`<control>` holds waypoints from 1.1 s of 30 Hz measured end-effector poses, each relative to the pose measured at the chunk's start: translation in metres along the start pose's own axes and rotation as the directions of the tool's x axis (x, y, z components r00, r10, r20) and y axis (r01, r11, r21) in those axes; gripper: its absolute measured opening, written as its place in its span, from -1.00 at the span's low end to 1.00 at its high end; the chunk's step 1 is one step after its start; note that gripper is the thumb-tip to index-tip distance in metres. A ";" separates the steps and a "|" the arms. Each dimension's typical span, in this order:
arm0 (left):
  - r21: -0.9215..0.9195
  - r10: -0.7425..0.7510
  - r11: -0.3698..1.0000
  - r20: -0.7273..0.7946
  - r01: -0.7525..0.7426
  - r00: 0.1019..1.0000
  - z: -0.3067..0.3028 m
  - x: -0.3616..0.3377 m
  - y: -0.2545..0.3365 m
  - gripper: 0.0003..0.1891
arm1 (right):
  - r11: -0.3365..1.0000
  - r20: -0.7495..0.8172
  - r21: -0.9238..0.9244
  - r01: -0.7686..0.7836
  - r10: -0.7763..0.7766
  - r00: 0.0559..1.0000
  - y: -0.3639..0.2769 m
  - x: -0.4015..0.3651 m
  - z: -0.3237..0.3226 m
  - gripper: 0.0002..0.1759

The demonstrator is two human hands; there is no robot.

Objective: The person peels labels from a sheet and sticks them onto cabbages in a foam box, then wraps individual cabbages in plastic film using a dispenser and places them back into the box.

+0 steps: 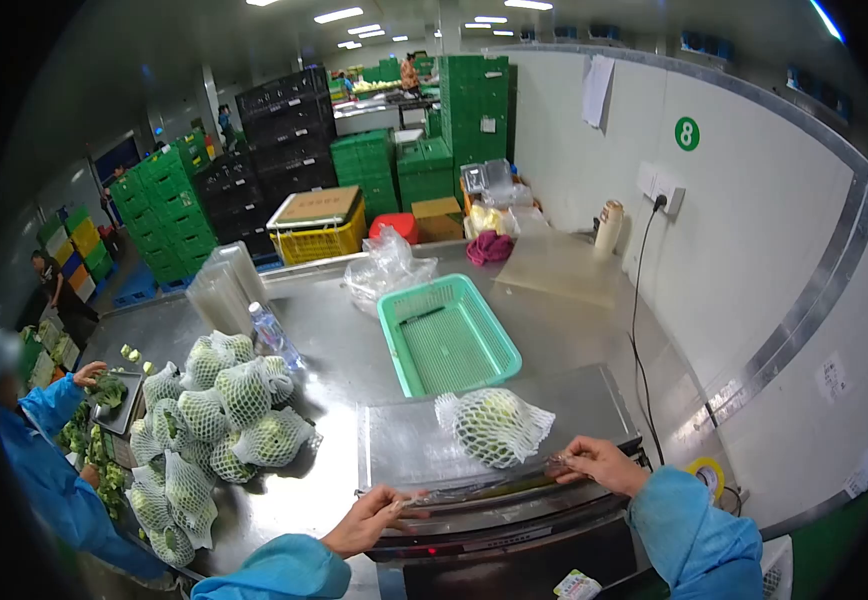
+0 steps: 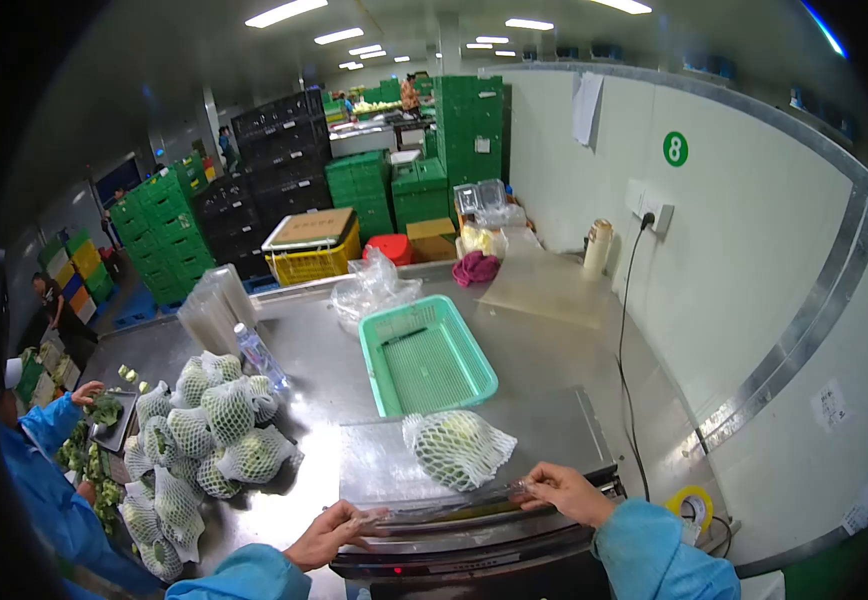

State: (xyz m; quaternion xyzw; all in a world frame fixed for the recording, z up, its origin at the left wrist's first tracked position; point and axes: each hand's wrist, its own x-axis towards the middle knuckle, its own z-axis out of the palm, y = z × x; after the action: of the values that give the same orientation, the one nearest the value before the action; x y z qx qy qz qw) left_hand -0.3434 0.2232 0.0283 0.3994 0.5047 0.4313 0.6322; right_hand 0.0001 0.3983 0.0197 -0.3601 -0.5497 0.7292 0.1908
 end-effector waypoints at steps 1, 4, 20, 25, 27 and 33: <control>-0.136 -0.040 0.990 -0.017 0.038 0.999 0.006 0.006 -0.004 -0.86 | 1.000 0.026 0.030 -0.005 0.004 1.000 0.006 0.004 -0.001 -0.87; -0.228 -0.100 0.969 -0.033 0.090 0.994 0.001 0.002 -0.027 -0.87 | 0.980 0.113 -0.159 -0.123 0.141 0.983 -0.003 -0.040 0.017 -0.86; 0.724 0.548 -0.278 0.659 -0.631 0.515 -0.017 0.096 0.149 -0.39 | 0.023 0.332 -0.820 0.572 -0.794 0.509 -0.108 -0.004 -0.012 -0.51; 0.695 0.144 -0.420 0.686 -0.584 0.713 -0.050 0.115 0.134 -0.23 | -0.479 0.638 -0.766 0.430 -0.482 0.600 -0.106 0.047 -0.044 -0.35; 0.718 0.127 -0.390 0.662 -0.577 0.739 -0.052 0.124 0.121 -0.16 | -0.457 0.637 -0.758 0.465 -0.367 0.678 -0.096 0.066 -0.053 -0.28; 0.670 0.059 -0.170 0.739 -0.723 0.671 -0.063 0.157 0.107 -0.01 | -0.165 0.586 -0.808 0.565 -0.312 0.748 -0.072 0.093 -0.037 -0.03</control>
State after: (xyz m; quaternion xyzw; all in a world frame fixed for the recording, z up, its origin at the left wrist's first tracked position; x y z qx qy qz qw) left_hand -0.4015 0.4097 0.0722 0.9444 0.3177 0.0198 0.0818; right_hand -0.0430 0.5087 0.0532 -0.1042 -0.9899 0.0595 0.0755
